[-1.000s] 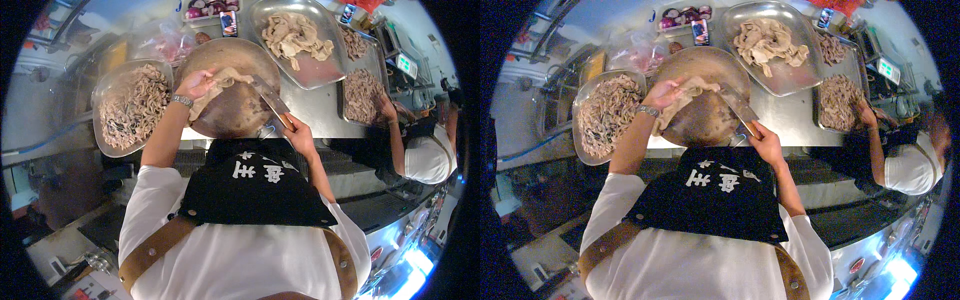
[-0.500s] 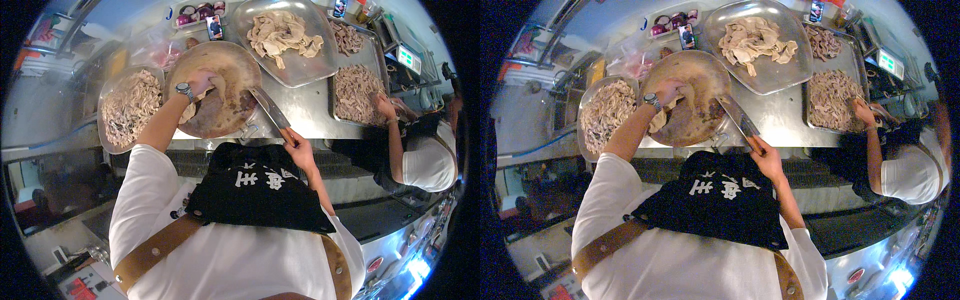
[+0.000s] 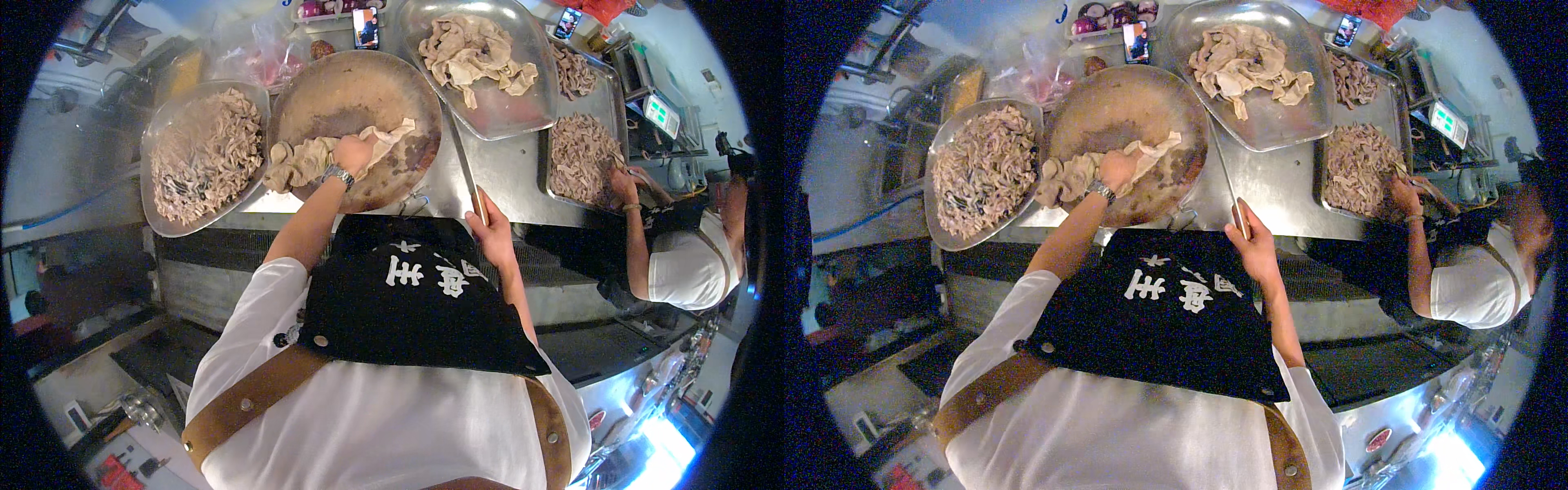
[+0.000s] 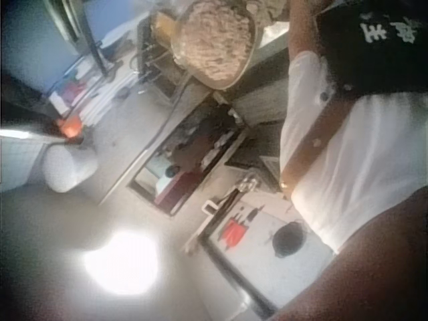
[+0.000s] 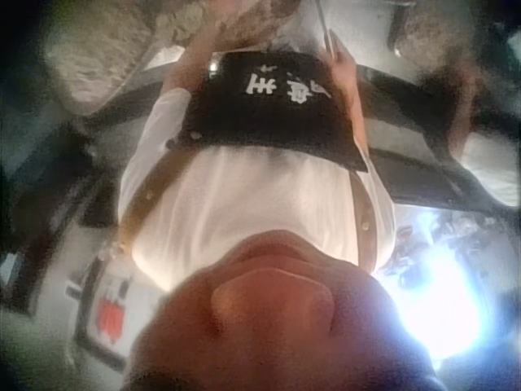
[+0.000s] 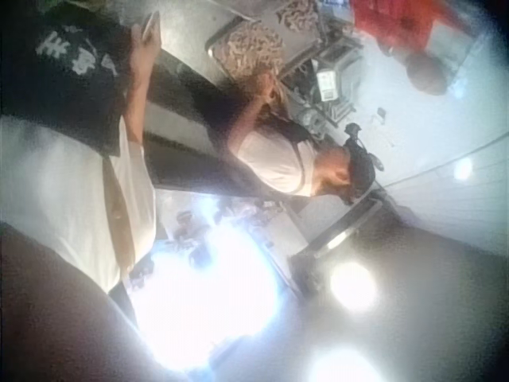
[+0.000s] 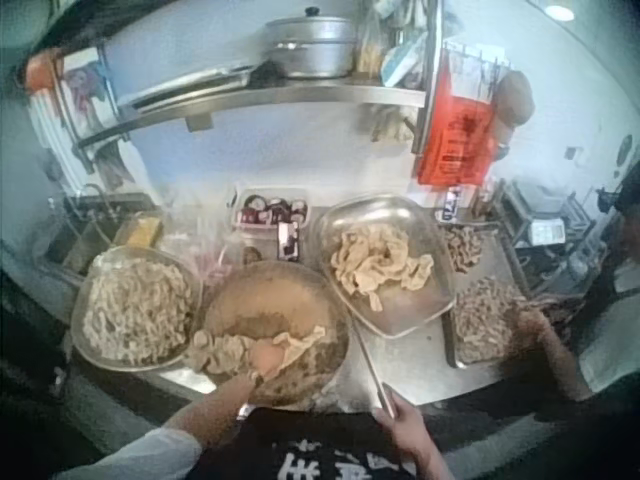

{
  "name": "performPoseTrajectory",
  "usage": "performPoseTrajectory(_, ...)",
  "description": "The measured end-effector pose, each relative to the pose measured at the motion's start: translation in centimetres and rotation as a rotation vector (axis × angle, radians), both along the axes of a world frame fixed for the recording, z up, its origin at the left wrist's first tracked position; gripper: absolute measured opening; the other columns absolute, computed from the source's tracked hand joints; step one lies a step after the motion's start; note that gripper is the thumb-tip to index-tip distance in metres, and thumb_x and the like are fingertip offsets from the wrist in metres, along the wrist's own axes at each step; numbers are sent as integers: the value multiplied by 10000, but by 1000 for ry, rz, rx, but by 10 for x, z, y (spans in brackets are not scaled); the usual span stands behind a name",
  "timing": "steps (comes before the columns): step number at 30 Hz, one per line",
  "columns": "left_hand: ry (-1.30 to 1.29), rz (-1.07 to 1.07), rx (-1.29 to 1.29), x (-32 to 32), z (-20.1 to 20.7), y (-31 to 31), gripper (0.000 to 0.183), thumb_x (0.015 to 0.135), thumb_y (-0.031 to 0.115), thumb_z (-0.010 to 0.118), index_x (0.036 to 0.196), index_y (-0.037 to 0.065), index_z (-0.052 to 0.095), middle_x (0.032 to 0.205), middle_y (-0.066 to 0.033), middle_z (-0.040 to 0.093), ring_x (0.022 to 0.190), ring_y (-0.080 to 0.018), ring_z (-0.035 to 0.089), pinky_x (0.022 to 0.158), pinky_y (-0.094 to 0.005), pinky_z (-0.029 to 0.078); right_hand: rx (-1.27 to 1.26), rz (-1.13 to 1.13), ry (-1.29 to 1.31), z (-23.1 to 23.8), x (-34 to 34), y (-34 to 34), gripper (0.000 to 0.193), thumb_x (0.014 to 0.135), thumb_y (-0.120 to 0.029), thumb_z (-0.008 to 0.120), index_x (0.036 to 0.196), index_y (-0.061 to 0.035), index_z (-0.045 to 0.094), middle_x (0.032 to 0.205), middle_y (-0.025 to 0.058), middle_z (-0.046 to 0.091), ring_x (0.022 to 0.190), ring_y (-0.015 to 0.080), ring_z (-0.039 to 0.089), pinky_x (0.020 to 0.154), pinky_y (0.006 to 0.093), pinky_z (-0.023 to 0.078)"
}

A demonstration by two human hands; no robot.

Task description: The person slices cooked meat into thin strips using a cleaver on a round wooden cutting board. Sliced pieces are gathered and transferred to a metal tray. A second person works nearby with similar tasks.

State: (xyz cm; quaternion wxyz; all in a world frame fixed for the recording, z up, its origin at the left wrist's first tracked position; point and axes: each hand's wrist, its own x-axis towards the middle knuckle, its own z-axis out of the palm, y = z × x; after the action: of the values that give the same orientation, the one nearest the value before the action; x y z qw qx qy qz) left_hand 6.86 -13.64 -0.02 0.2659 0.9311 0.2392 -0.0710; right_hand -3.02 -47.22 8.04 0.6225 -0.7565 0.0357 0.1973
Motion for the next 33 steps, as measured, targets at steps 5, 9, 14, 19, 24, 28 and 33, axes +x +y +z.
performPoseTrajectory(5, -86, -282, 86, 2, -11, 25, 588, 919, 526, 525, 838, -19, 731, 869, -273, 688, 871, -423, 675, 791, -483, 537, 205, 197, 252, 14, 24, 30, 447, 958, -203, 625, 1367, -73, 499, 692, -42, 487, 543, 67, 460, 492, 228, 372)
performPoseTrajectory(9, -71, -259, 93, -3, -4, 26, 348, 939, 328, 511, 1069, 61, 691, 851, -246, 692, 810, -438, 674, 732, -509, 541, 183, 255, 384, 14, 40, 54, 345, 950, -181, 624, 1276, -93, 557, 696, -33, 499, 528, 75, 455, 478, 230, 371)
performPoseTrajectory(14, -537, -503, 196, -22, 10, 14, 359, 836, 39, 534, 1185, 72, 611, 1206, -204, 606, 1133, -372, 572, 952, -427, 475, 181, 121, 395, 9, 40, 65, 261, 958, -205, 620, 1185, -87, 569, 713, -35, 508, 518, 67, 451, 465, 222, 351)
performPoseTrajectory(19, -391, -931, 66, -15, 5, 31, 340, 815, 39, 561, 1151, 54, 611, 1085, -158, 639, 1081, -326, 578, 981, -403, 455, 320, 14, 417, 10, 40, 62, 323, 971, -215, 593, 1270, -102, 555, 723, -39, 510, 549, 59, 460, 480, 210, 367)
performPoseTrajectory(24, -463, -885, 4, -11, -1, 35, 329, 839, 37, 539, 1167, 41, 573, 983, -169, 658, 1062, -346, 585, 957, -419, 469, -199, 147, -128, 8, 58, 73, 529, 906, -189, 662, 1398, -72, 506, 996, 56, 653, 787, 207, 623, 699, 322, 503)
performPoseTrajectory(28, -392, -811, -99, -10, 3, 22, 329, 869, 48, 550, 1195, 60, 507, 938, -219, 663, 964, -411, 617, 885, -456, 489, -653, 253, -471, -3, 79, 96, 578, 864, -195, 684, 1413, -152, 508, 1177, 164, 681, 1014, 339, 673, 859, 421, 537)
performPoseTrajectory(33, -433, -432, -286, -24, 3, 18, 217, 906, 143, 634, 1105, 89, 566, 870, -212, 662, 853, -413, 638, 725, -515, 497, -872, 362, -522, -25, 103, 110, 562, 873, -219, 658, 1413, -238, 505, 1073, 167, 666, 985, 387, 642, 818, 464, 538)
